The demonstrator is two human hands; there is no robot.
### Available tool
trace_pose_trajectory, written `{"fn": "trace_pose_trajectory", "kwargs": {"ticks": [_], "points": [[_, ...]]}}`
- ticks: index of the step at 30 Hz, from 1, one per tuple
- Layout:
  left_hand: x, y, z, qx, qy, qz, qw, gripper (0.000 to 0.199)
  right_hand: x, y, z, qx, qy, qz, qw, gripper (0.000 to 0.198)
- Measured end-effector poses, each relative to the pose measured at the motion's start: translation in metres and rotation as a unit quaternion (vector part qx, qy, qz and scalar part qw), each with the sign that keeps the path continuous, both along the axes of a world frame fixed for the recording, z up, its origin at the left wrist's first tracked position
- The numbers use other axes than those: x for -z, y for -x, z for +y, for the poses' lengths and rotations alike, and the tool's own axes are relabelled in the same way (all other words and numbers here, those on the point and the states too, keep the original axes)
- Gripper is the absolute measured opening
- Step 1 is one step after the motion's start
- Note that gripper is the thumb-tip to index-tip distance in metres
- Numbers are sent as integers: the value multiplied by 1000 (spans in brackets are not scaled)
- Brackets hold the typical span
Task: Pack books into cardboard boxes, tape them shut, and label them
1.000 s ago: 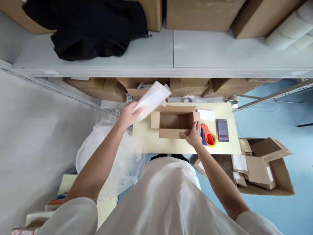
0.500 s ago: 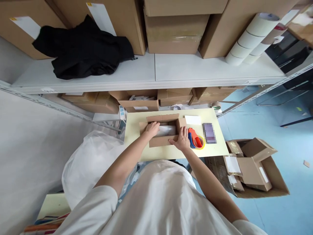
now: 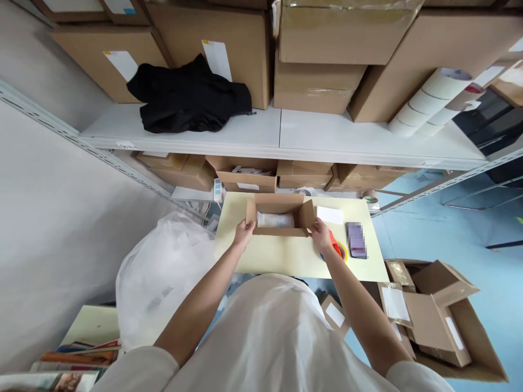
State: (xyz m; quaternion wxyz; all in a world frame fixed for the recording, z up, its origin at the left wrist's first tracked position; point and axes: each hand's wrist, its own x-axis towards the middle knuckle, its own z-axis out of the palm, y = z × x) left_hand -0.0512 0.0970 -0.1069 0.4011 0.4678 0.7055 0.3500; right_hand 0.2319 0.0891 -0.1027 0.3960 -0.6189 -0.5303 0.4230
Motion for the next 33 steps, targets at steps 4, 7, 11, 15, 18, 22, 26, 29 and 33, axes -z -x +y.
{"fn": "trace_pose_trajectory", "kwargs": {"ticks": [4,7,11,15,18,22,26,29,33], "points": [[-11,10,-2,8,-32,23,999,26,-8,12,-14,-22,31,-28,999,52],[-17,22,-15,51,-58,53,996,33,-12,12,-27,-50,4,-108,993,58],[-12,30,-34,151,-99,78,980,53,-6,10,-42,-110,-71,-179,975,66],[-10,36,-43,281,-115,129,944,60,0,10,-52,-182,-84,-254,946,73],[-15,48,-37,383,-89,177,902,78,-2,8,-51,-274,-51,-324,904,81],[-17,64,-20,475,-82,187,856,92,-12,3,-43,-357,1,-366,860,88],[-4,63,-10,421,-98,103,896,55,-20,3,-35,-338,11,-278,899,69],[9,54,-15,334,-113,29,936,43,-17,9,-33,-253,-4,-210,944,45],[20,44,-24,219,-119,-13,968,26,-8,22,-30,-155,18,-154,976,40]]}}
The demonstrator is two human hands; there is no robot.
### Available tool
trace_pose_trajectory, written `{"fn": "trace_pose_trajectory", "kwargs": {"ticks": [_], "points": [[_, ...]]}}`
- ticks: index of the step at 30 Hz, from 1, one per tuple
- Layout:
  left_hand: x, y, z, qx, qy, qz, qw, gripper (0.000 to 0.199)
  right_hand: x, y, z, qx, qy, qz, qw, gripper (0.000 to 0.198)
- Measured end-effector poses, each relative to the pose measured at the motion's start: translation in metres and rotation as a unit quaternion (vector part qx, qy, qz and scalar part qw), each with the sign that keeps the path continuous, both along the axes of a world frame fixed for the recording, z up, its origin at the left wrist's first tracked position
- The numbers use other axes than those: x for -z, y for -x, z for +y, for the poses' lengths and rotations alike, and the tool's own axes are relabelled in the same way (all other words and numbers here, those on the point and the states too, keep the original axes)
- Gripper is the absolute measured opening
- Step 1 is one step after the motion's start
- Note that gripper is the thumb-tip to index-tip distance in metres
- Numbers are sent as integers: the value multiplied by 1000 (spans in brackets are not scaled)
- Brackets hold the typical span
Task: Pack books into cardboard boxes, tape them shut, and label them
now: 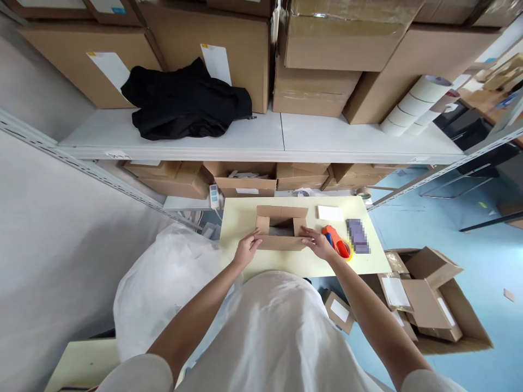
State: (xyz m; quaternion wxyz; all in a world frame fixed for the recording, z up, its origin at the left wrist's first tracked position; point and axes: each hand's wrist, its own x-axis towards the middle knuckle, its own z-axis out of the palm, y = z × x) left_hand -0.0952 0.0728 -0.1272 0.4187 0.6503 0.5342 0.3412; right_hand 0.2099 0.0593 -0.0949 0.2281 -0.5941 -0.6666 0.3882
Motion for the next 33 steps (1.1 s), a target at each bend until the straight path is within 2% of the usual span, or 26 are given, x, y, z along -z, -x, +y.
{"fn": "trace_pose_trajectory", "kwargs": {"ticks": [3,5,7,9,11,15,20,22,25,28,31,33], "points": [[3,-6,-2,-59,21,-11,998,26,2,14,5,85,2,-27,996,42],[3,-10,0,-101,41,-42,993,45,-1,23,10,140,4,-86,986,55],[4,-11,4,-130,74,-77,986,66,-9,30,17,172,11,-167,971,81],[5,-12,9,-137,113,-99,979,78,-19,34,27,157,-7,-251,955,104],[7,-11,12,-136,143,-118,973,86,-30,36,37,90,-47,-317,943,113],[9,-11,14,-146,185,-154,959,93,-44,40,45,-63,-104,-368,922,98],[8,-13,12,-157,202,-145,956,91,-35,51,19,-107,-119,-374,914,51],[7,-13,14,-153,199,-115,961,88,-25,55,6,-112,-97,-370,917,51],[6,-12,13,-112,153,-46,981,80,-13,59,-6,-95,-51,-376,920,58],[4,-14,6,-48,77,44,995,68,-8,57,-6,-68,-35,-387,919,58],[-4,-22,-3,-11,-4,162,987,65,-6,49,-6,-47,-48,-396,916,56],[-13,-29,-7,6,-60,250,966,65,-3,43,-7,-56,-64,-395,915,60]]}}
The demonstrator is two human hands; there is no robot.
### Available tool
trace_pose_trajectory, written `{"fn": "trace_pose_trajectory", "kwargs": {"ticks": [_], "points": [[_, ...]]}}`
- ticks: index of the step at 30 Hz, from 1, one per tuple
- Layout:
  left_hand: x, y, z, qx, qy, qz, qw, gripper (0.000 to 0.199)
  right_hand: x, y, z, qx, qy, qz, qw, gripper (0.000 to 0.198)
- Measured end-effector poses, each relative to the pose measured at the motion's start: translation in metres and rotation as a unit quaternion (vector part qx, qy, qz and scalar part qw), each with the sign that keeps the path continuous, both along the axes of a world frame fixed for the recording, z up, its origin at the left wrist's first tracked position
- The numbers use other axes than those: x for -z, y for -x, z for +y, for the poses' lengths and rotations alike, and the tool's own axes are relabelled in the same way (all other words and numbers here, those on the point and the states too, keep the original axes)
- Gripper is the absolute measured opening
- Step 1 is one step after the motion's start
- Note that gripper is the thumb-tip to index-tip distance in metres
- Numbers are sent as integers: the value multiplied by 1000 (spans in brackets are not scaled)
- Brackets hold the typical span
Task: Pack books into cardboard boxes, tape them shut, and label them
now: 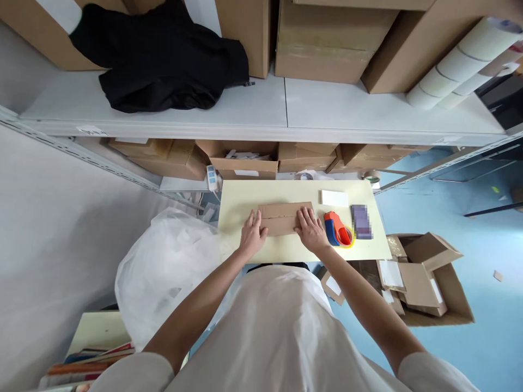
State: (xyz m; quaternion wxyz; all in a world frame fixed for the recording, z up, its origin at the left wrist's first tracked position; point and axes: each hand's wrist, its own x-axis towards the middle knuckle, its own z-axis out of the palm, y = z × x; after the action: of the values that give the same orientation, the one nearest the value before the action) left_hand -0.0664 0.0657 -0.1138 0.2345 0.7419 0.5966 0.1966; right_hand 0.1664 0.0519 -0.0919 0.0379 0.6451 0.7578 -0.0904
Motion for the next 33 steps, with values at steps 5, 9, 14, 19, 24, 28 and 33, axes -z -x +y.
{"fn": "trace_pose_trajectory", "kwargs": {"ticks": [5,9,14,19,24,28,33], "points": [[-24,-22,2,142,-58,154,976,67,7,-4,-5,-31,-25,23,999,74],[-27,-35,3,170,-27,208,963,77,4,-15,-5,-57,-40,83,994,76],[-22,-41,-3,154,6,235,960,73,13,-71,-27,108,-70,110,986,69],[-17,-41,-5,140,9,243,960,66,43,-111,-51,245,96,13,965,59],[-7,-38,-1,149,-6,239,959,65,55,-111,-36,263,175,-10,949,52],[-1,-38,-3,146,-14,226,963,65,43,-121,-28,268,180,-2,946,39],[2,-38,-7,140,-34,196,970,66,-4,-151,-23,296,40,253,920,32]]}}
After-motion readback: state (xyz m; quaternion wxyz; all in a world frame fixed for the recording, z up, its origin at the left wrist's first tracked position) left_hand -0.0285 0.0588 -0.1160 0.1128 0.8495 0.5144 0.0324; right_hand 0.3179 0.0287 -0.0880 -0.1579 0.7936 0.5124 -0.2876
